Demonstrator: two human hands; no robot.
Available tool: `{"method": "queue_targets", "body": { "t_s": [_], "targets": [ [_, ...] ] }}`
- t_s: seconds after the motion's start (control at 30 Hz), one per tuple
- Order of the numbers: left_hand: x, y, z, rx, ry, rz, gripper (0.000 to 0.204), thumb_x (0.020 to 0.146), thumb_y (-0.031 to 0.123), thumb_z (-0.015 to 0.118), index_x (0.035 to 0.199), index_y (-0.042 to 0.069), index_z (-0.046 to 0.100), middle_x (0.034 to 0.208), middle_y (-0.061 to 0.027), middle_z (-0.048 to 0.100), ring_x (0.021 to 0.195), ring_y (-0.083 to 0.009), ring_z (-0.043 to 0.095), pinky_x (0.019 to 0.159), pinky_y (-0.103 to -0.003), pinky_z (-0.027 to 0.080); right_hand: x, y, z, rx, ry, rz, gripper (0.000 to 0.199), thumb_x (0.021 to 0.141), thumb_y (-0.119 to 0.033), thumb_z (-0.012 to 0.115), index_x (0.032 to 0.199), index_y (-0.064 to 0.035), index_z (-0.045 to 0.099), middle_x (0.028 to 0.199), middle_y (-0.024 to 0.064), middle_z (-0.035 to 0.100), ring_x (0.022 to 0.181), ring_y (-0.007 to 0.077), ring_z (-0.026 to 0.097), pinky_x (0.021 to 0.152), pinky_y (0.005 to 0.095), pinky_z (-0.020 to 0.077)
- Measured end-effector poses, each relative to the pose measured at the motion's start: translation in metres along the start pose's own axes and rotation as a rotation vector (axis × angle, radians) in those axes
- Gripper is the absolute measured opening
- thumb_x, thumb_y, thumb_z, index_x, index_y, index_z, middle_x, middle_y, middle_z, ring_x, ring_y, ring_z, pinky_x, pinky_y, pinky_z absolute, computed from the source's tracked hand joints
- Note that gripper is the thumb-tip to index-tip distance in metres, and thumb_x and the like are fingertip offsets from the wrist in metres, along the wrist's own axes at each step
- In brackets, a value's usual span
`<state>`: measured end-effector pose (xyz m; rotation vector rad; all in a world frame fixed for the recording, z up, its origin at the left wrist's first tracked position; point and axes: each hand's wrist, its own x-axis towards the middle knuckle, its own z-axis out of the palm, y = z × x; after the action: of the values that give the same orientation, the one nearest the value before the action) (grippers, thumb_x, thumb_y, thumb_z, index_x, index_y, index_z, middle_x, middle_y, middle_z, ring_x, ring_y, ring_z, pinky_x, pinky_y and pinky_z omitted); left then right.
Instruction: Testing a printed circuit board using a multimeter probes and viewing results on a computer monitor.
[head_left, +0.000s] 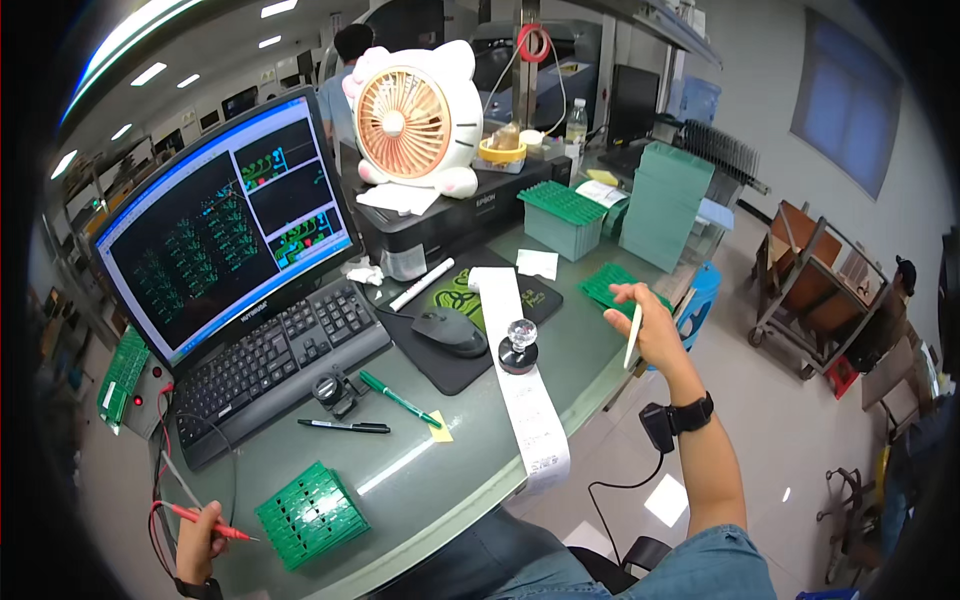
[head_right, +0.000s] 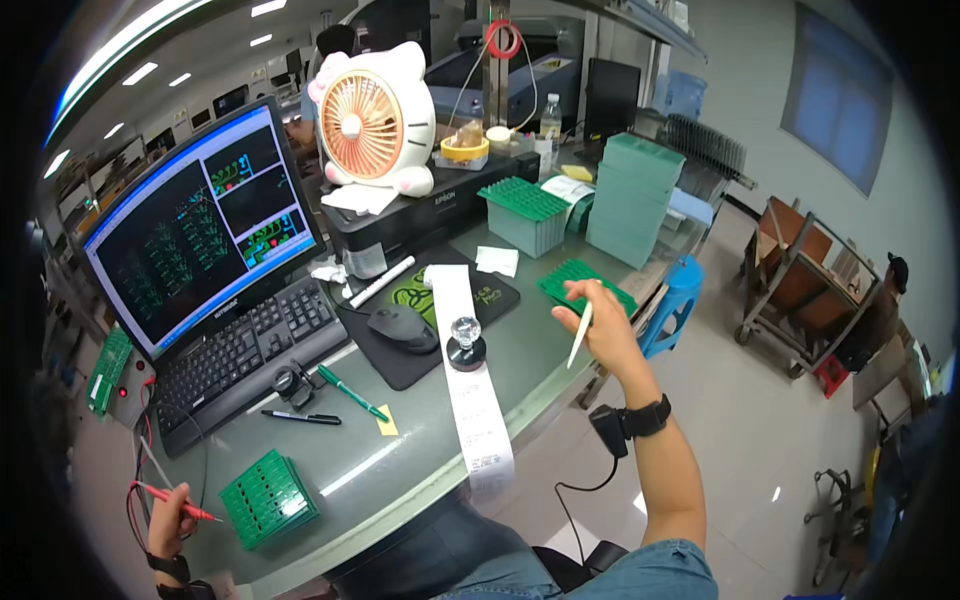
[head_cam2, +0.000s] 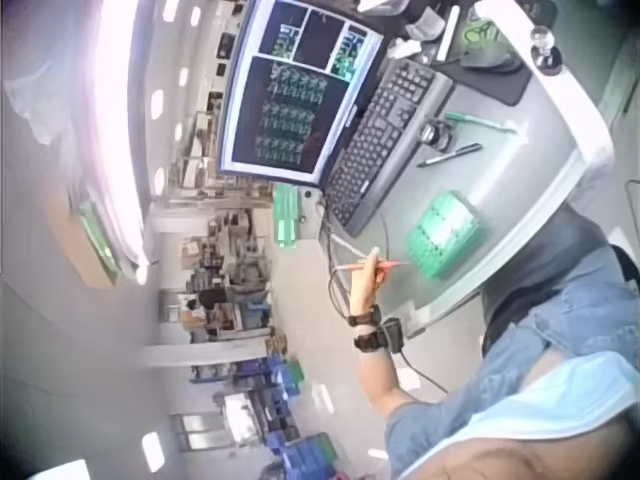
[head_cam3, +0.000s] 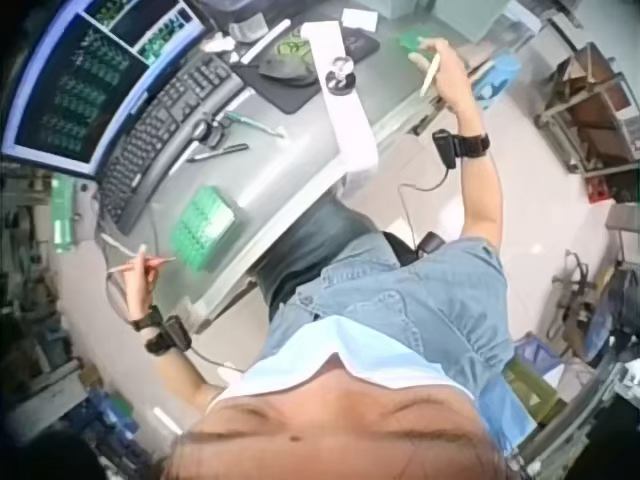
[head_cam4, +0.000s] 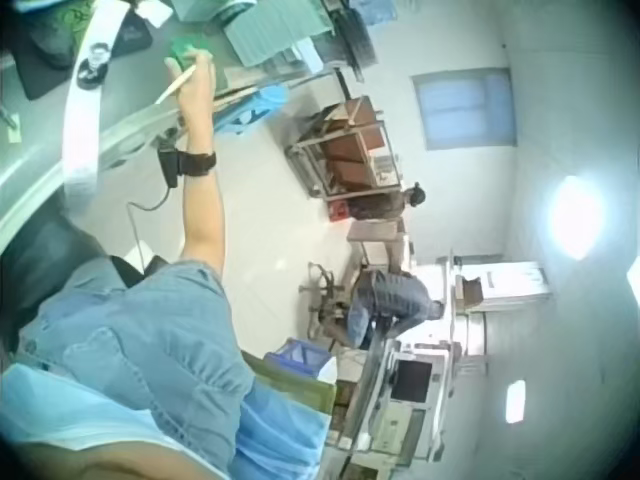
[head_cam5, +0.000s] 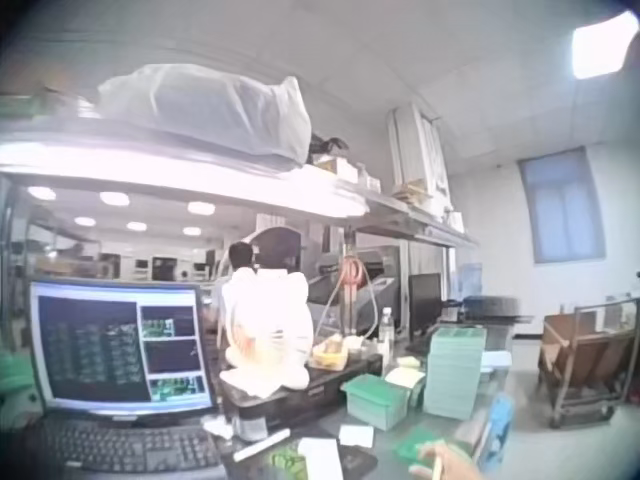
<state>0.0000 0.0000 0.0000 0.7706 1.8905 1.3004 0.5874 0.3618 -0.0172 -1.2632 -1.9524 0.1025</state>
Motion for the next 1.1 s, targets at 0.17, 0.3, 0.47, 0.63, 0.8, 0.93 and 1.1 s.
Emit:
{"method": "queue_targets", "body": {
  "t_s": [0.17, 0.3, 0.47, 0.63, 0.8, 0.93, 1.1],
  "targets": [
    [-0.008, 0.004, 0.006, 0.373, 0.093, -0.219, 0.042, 0.089, 0.040, 0.058, 0.074, 0.001, 0.060, 0.045, -0.0056, 0.049, 0.031, -0.0114, 0.038, 0.033, -0.025, 0.027, -0.011, -0.042, 0.001, 0.591, -0.344, 0.005, 0.042, 0.092, -0.045, 0.055, 0.096, -0.0035, 0.056, 0.104, 0.0121, 0.066, 0.092, 0.0180, 0.060, 0.083, 0.0319, 0.0451],
    [-0.022, 0.001, -0.021, 0.328, 0.062, -0.299, 0.071, 0.090, 0.062, 0.040, 0.073, -0.002, 0.064, 0.047, -0.0093, 0.054, 0.035, -0.0136, 0.045, 0.035, -0.023, 0.034, -0.030, -0.046, 0.011, 0.828, -0.353, -0.027, 0.055, 0.095, -0.054, 0.043, 0.102, -0.0015, 0.058, 0.093, 0.0094, 0.065, 0.085, 0.0150, 0.058, 0.078, 0.0282, 0.0448],
    [-0.059, -0.001, -0.046, 0.010, -0.379, -0.722, 0.075, 0.090, 0.065, 0.032, 0.086, -0.002, 0.063, 0.062, -0.0117, 0.062, 0.050, -0.0203, 0.059, 0.045, -0.026, 0.045, -0.034, -0.049, 0.008, 0.932, -0.460, 0.010, 0.047, 0.096, -0.045, 0.043, 0.104, -0.0008, 0.058, 0.084, 0.0040, 0.056, 0.076, 0.0112, 0.051, 0.070, 0.0256, 0.0428],
    [-0.092, 0.046, 0.073, -0.201, -0.534, -0.476, 0.072, 0.093, 0.064, 0.031, 0.088, -0.003, 0.058, 0.079, -0.0139, 0.065, 0.065, -0.0178, 0.062, 0.055, -0.027, 0.048, -0.036, -0.051, 0.016, 0.968, -0.565, 0.050, 0.022, 0.089, -0.019, 0.060, 0.102, -0.0017, 0.058, 0.085, 0.0026, 0.058, 0.077, 0.0107, 0.053, 0.071, 0.0251, 0.0443],
    [-0.063, 0.117, 0.233, 0.561, -0.821, 0.436, 0.036, 0.088, 0.039, 0.059, 0.095, 0.004, 0.065, 0.096, -0.0099, 0.063, 0.091, -0.0226, 0.058, 0.081, -0.035, 0.046, -0.029, -0.055, 0.023, 0.730, -0.579, -0.167, 0.016, 0.086, -0.015, 0.064, 0.096, -0.0032, 0.062, 0.084, 0.0041, 0.060, 0.077, 0.0120, 0.056, 0.068, 0.0262, 0.0444],
    [-0.026, 0.108, 0.333, 0.835, -0.649, 1.100, 0.054, 0.086, 0.050, 0.055, 0.114, 0.004, 0.059, 0.117, -0.0180, 0.053, 0.104, -0.0321, 0.052, 0.088, -0.042, 0.043, -0.031, -0.059, 0.025, 0.795, -0.544, -0.038, 0.016, 0.085, -0.016, 0.065, 0.096, -0.0040, 0.062, 0.082, 0.0039, 0.060, 0.075, 0.0127, 0.057, 0.065, 0.0270, 0.0442],
    [-0.012, 0.088, 0.366, 1.060, -0.579, 1.180, 0.060, 0.086, 0.055, 0.053, 0.129, 0.013, 0.053, 0.134, -0.0152, 0.047, 0.126, -0.0378, 0.040, 0.105, -0.050, 0.031, -0.035, -0.058, 0.022, 0.724, -0.647, -0.005, 0.018, 0.083, -0.018, 0.068, 0.093, -0.0046, 0.061, 0.080, 0.0039, 0.060, 0.073, 0.0119, 0.057, 0.064, 0.0264, 0.0450]
  ]
}}
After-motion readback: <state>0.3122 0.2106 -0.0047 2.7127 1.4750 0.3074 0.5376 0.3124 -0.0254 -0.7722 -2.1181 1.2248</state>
